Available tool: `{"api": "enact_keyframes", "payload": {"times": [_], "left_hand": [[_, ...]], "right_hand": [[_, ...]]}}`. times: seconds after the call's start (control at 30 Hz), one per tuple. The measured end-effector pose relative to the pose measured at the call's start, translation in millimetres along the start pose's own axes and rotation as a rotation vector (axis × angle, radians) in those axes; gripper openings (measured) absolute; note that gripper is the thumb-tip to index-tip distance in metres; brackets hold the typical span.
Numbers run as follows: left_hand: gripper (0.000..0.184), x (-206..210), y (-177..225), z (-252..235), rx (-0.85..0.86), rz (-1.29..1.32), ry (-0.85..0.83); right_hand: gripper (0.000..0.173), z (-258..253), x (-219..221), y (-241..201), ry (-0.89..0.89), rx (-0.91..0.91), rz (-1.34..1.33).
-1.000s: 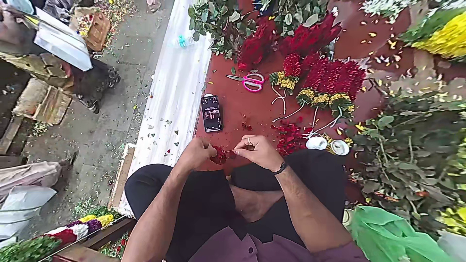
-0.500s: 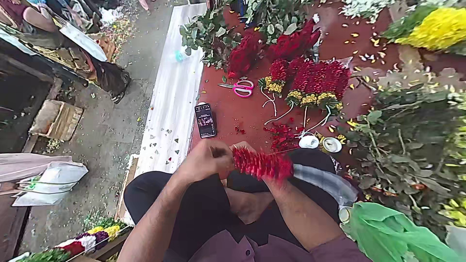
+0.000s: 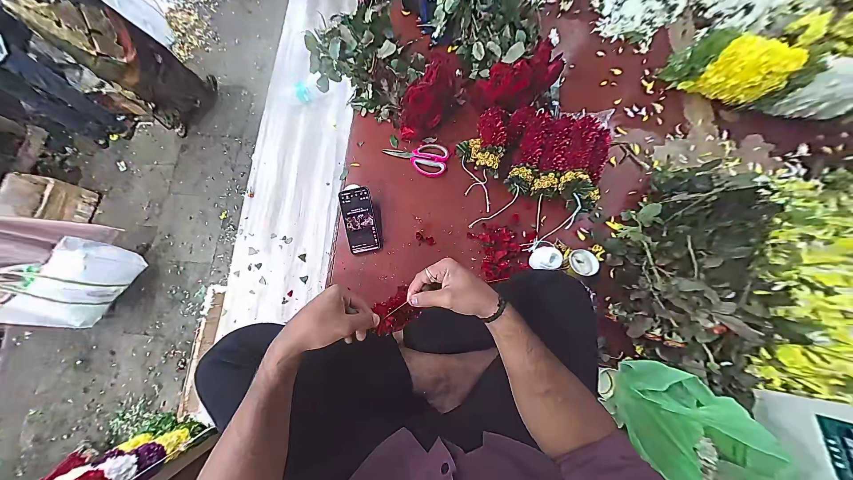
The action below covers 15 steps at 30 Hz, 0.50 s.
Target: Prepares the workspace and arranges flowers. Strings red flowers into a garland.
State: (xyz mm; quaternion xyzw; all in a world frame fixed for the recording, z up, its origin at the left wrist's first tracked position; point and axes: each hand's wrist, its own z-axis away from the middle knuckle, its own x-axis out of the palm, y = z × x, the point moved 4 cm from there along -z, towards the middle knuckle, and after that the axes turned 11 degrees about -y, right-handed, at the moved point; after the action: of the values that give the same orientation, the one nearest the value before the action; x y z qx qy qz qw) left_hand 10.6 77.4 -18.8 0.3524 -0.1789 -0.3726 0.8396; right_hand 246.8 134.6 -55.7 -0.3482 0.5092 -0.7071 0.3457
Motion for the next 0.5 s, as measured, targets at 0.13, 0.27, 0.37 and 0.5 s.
{"api": "enact_keyframes", "payload": {"times": [0.13,0.27,0.37,0.5], "left_hand": [[0.019,-8.7,-15.5,-7.2,-0.123,0.023,0.178],[0.016,-8.3,-20.4,-9.2,-0.230,-0.120,0.225],[0.014,-6.7,-19.8,-8.8,-0.276,-0.172,0.267],[0.015,-4.1,-17.7,-11.6,-0.268,-0.175,0.298]], "right_hand": [[0.011,4.3,9.6,-5.2,-0.132,0.069,0.022],[0.013,4.4,11.3,-4.4,-0.186,0.124,0.046],[0.018,9.7,-29.7,6.1,-0.089,0.285,0.160],[0.016,-12.1,-117.6,71.6,0.329,0.672,0.546]]}}
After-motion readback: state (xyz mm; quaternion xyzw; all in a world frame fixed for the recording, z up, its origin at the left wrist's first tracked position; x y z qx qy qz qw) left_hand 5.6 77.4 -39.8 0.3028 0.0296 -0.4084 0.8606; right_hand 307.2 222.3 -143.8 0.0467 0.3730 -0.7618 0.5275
